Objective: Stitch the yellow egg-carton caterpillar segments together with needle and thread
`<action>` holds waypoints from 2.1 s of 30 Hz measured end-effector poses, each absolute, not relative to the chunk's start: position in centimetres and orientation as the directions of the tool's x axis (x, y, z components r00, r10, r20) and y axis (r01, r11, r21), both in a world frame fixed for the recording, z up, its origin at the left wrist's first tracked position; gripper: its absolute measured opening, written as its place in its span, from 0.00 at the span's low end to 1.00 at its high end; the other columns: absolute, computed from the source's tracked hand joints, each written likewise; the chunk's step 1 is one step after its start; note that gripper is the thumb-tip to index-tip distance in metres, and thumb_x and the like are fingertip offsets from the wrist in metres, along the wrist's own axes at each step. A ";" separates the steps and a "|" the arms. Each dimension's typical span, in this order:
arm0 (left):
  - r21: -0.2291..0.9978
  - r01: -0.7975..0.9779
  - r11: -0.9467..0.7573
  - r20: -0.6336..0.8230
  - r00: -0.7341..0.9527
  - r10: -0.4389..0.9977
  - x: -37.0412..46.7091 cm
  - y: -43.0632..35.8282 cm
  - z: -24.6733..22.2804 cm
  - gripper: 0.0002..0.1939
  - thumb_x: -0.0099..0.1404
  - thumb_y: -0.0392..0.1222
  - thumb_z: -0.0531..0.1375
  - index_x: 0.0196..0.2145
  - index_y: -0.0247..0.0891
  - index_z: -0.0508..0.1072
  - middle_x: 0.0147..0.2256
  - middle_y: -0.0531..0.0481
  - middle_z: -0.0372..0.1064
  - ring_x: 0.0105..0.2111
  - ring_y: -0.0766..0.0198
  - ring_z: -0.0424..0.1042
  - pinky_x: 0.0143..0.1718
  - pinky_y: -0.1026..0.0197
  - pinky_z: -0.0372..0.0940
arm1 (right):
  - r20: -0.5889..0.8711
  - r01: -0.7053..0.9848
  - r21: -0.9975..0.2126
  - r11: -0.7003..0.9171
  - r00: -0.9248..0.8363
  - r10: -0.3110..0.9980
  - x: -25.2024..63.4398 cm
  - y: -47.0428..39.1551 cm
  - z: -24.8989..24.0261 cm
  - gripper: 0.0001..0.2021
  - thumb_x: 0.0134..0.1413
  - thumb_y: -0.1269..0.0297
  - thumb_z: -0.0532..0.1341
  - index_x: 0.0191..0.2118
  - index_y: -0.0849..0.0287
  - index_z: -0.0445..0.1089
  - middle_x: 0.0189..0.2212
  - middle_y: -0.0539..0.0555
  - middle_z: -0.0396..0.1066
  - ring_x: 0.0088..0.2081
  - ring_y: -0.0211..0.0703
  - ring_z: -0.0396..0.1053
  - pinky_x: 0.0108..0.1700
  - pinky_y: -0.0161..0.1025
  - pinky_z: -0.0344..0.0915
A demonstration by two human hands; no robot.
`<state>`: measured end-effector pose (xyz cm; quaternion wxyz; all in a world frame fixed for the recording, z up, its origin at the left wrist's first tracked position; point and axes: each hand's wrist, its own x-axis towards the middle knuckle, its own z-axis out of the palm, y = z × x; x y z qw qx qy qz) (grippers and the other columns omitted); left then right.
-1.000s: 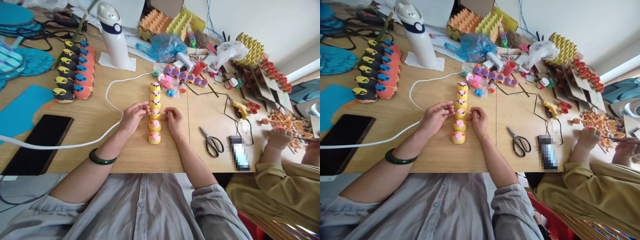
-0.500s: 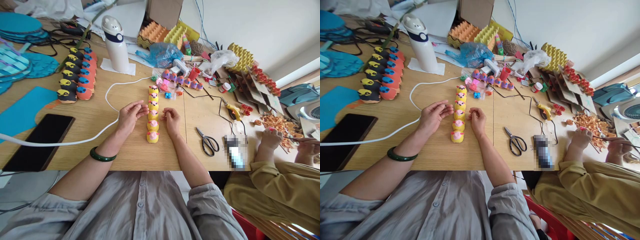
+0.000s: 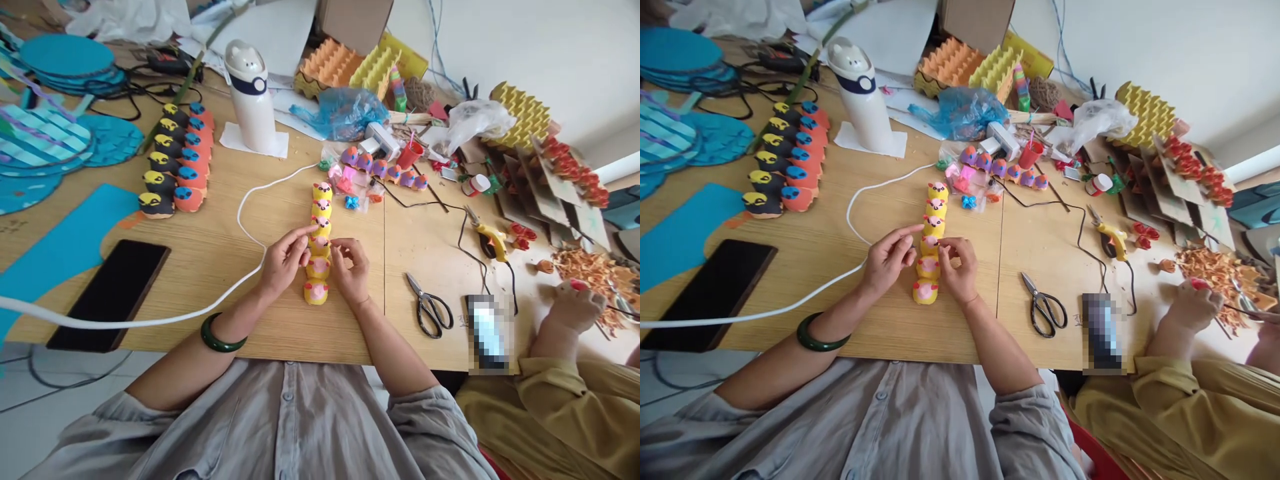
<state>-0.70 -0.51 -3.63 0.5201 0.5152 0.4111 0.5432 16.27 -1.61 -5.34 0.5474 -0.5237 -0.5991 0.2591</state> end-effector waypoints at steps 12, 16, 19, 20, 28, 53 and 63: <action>0.985 0.081 -0.151 0.134 0.184 0.974 -0.4 -1.9 -3.0 0.20 0.78 0.53 0.57 0.58 0.43 0.81 0.37 0.47 0.80 0.23 0.69 0.68 0.27 0.66 0.68 | 0.532 0.413 -0.746 0.521 -0.100 0.841 16.1 -2.8 -3.7 0.02 0.66 0.66 0.67 0.41 0.51 0.76 0.35 0.51 0.81 0.35 0.44 0.72 0.41 0.48 0.69; 0.986 0.065 -0.153 0.143 0.135 0.981 -1.0 -1.8 -2.9 0.20 0.79 0.51 0.55 0.55 0.42 0.82 0.40 0.46 0.81 0.25 0.68 0.70 0.27 0.66 0.68 | 0.430 0.391 -0.824 0.410 -0.040 0.902 16.2 -2.8 -3.2 0.04 0.68 0.63 0.66 0.38 0.51 0.76 0.34 0.52 0.80 0.34 0.44 0.70 0.40 0.48 0.68; 0.975 0.055 -0.215 0.203 0.164 0.965 -1.4 -1.6 -2.6 0.15 0.75 0.47 0.61 0.53 0.44 0.83 0.48 0.44 0.80 0.36 0.63 0.77 0.30 0.65 0.73 | 0.351 0.341 -0.882 0.325 0.017 0.936 16.5 -2.7 -3.0 0.07 0.68 0.61 0.65 0.36 0.52 0.75 0.33 0.51 0.77 0.34 0.44 0.69 0.39 0.46 0.67; 0.971 0.060 -0.231 0.217 0.183 0.959 -1.4 -1.5 -2.5 0.14 0.73 0.46 0.64 0.53 0.44 0.83 0.50 0.43 0.79 0.40 0.60 0.79 0.34 0.64 0.75 | 0.326 0.320 -0.899 0.301 0.026 0.945 16.6 -2.7 -2.9 0.07 0.68 0.60 0.65 0.36 0.52 0.74 0.33 0.51 0.77 0.34 0.44 0.69 0.39 0.45 0.68; 0.903 0.153 -0.402 0.374 0.183 0.909 -1.0 -1.2 -2.4 0.06 0.70 0.37 0.67 0.42 0.44 0.85 0.39 0.49 0.83 0.39 0.62 0.81 0.39 0.64 0.76 | 0.229 0.225 -0.946 0.234 -0.048 0.972 16.8 -2.9 -2.3 0.06 0.67 0.62 0.65 0.36 0.52 0.75 0.32 0.51 0.76 0.36 0.43 0.69 0.40 0.43 0.68; 0.995 0.078 -0.067 0.071 -0.051 0.996 -1.0 -1.4 -2.2 0.10 0.71 0.50 0.67 0.42 0.42 0.83 0.37 0.50 0.81 0.31 0.64 0.78 0.33 0.63 0.76 | -0.084 -0.114 -0.990 -0.080 0.027 0.996 17.0 -2.9 -2.2 0.13 0.64 0.46 0.67 0.40 0.50 0.80 0.34 0.50 0.77 0.31 0.39 0.72 0.35 0.41 0.74; 0.992 -0.106 0.063 -0.065 -0.017 0.998 -0.6 -1.0 -2.1 0.18 0.67 0.59 0.70 0.35 0.40 0.80 0.29 0.52 0.76 0.22 0.68 0.70 0.24 0.62 0.69 | -0.138 -0.131 -0.983 -0.127 0.071 0.988 17.0 -2.4 -2.1 0.18 0.58 0.44 0.71 0.30 0.53 0.74 0.24 0.46 0.70 0.23 0.35 0.66 0.28 0.37 0.70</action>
